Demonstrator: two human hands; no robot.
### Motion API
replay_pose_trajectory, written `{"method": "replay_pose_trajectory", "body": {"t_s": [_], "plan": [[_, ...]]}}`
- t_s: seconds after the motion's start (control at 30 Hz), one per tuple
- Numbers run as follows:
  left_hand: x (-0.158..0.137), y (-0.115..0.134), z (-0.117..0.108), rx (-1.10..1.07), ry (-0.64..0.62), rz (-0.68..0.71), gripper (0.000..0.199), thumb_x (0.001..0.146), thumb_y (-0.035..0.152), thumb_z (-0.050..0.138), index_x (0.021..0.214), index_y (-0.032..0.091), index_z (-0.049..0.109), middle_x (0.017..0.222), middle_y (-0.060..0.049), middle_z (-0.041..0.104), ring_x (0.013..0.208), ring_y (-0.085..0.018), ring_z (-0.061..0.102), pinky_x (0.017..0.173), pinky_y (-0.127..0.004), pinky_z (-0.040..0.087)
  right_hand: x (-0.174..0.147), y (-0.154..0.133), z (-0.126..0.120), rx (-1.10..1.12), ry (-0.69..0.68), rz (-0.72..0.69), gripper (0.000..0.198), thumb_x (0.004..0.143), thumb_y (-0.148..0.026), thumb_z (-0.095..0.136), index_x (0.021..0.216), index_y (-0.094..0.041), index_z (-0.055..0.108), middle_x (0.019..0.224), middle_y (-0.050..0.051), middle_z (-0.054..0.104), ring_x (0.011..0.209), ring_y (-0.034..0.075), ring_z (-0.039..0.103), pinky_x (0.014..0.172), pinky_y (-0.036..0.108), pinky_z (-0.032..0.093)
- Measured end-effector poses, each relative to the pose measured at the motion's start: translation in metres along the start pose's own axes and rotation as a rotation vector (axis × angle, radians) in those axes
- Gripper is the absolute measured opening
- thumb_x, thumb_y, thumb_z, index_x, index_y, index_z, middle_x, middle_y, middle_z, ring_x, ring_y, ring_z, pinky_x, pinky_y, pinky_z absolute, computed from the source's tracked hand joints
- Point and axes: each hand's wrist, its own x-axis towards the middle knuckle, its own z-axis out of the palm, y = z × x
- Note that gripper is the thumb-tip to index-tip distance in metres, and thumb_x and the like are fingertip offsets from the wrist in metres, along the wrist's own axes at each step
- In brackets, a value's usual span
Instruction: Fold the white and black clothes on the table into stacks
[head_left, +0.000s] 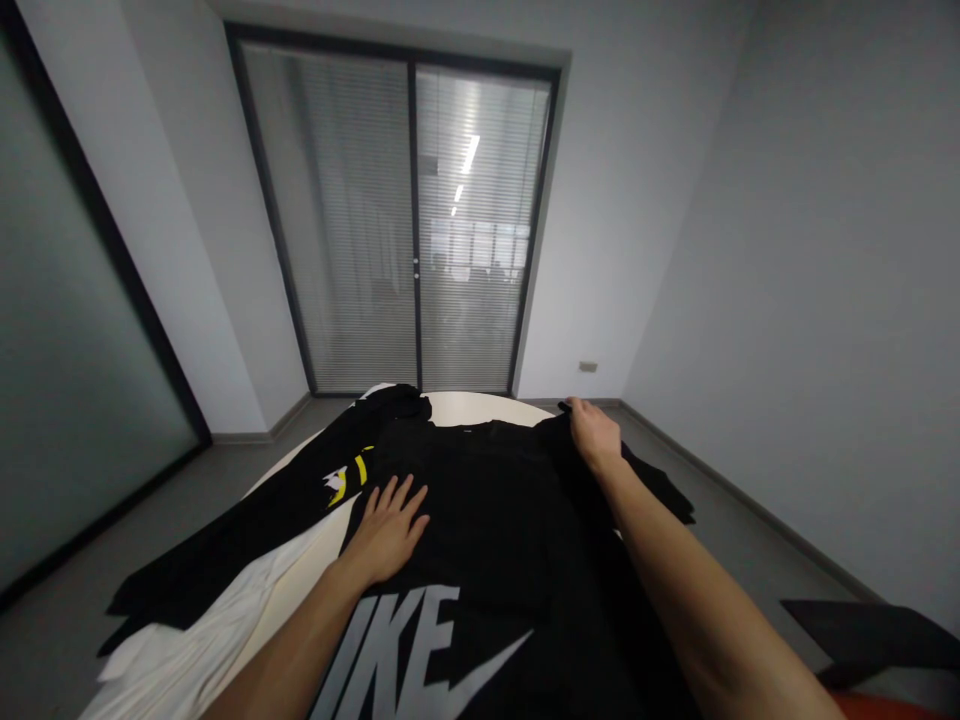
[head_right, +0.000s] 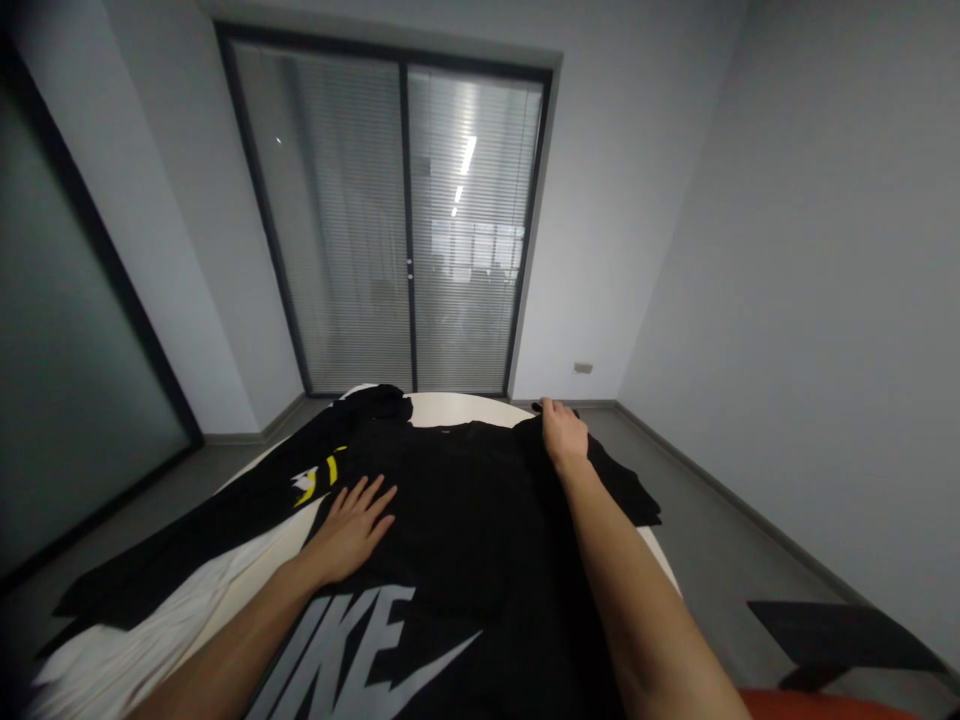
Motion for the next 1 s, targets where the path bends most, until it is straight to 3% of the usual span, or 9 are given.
{"method": "replay_pose_trajectory", "body": {"t_s": [0.2, 0.33, 0.47, 0.57, 0.7, 0.9, 1.0], "plan": [[0.001, 0.001, 0.000, 0.011, -0.013, -0.005, 0.052, 0.100, 0.046, 0.039, 0.150, 0.029, 0.042, 0.161, -0.005, 0.030, 0.150, -0.031, 0.021, 0.120, -0.054, 0.017, -0.017, -0.032, 0.001, -0.080, 0.000, -0.131, 0.035, 0.097, -0.015, 0.042, 0.131, -0.019, 0.047, 0.117, 0.016, 0.063, 0.104, 0.025, 0.062, 0.083, 0.034, 0.044], [0.000, 0.002, 0.000, 0.018, -0.007, -0.005, 0.052, 0.100, 0.045, 0.040, 0.150, 0.030, 0.042, 0.161, -0.005, 0.030, 0.150, -0.031, 0.022, 0.120, -0.054, 0.017, -0.024, -0.053, -0.002, -0.045, -0.077, -0.030, 0.039, 0.092, -0.028, 0.057, 0.128, -0.017, 0.048, 0.117, 0.016, 0.064, 0.098, 0.026, 0.067, 0.083, 0.036, 0.045], [0.000, 0.002, -0.001, 0.014, -0.007, -0.005, 0.052, 0.099, 0.045, 0.040, 0.149, 0.030, 0.043, 0.161, -0.005, 0.031, 0.149, -0.031, 0.022, 0.120, -0.054, 0.018, -0.027, -0.065, 0.000, 0.013, -0.154, 0.051, 0.029, 0.097, -0.039, 0.048, 0.114, -0.016, 0.056, 0.108, 0.016, 0.069, 0.094, 0.026, 0.069, 0.079, 0.034, 0.047], [0.000, 0.002, -0.001, 0.009, -0.003, -0.004, 0.052, 0.099, 0.045, 0.040, 0.149, 0.030, 0.043, 0.161, -0.005, 0.031, 0.149, -0.031, 0.022, 0.120, -0.054, 0.019, -0.033, -0.074, 0.005, 0.059, -0.177, 0.063, 0.030, 0.097, -0.038, 0.047, 0.117, -0.017, 0.056, 0.109, 0.015, 0.069, 0.095, 0.027, 0.070, 0.078, 0.035, 0.049], [0.000, 0.002, -0.001, 0.022, -0.010, -0.001, 0.052, 0.100, 0.045, 0.038, 0.150, 0.030, 0.042, 0.161, -0.005, 0.030, 0.150, -0.031, 0.022, 0.120, -0.054, 0.018, -0.044, -0.084, 0.012, 0.137, -0.307, 0.071, 0.038, 0.095, -0.046, 0.050, 0.117, -0.016, 0.059, 0.109, 0.016, 0.070, 0.099, 0.031, 0.069, 0.079, 0.039, 0.051], [0.000, 0.002, 0.000, 0.038, -0.014, -0.002, 0.053, 0.100, 0.045, 0.038, 0.151, 0.030, 0.040, 0.162, -0.005, 0.028, 0.150, -0.031, 0.021, 0.120, -0.053, 0.018, -0.041, -0.074, -0.001, 0.170, -0.316, 0.108, 0.033, 0.098, -0.024, 0.041, 0.125, -0.024, 0.060, 0.113, 0.014, 0.070, 0.104, 0.028, 0.069, 0.082, 0.038, 0.052], [0.000, 0.002, -0.001, 0.025, -0.011, -0.002, 0.052, 0.100, 0.046, 0.037, 0.150, 0.030, 0.041, 0.162, -0.005, 0.029, 0.150, -0.031, 0.021, 0.120, -0.053, 0.018, -0.030, -0.054, -0.007, 0.150, -0.332, 0.185, 0.036, 0.095, -0.016, 0.042, 0.125, -0.020, 0.062, 0.120, 0.018, 0.067, 0.112, 0.030, 0.066, 0.086, 0.041, 0.052]]}}
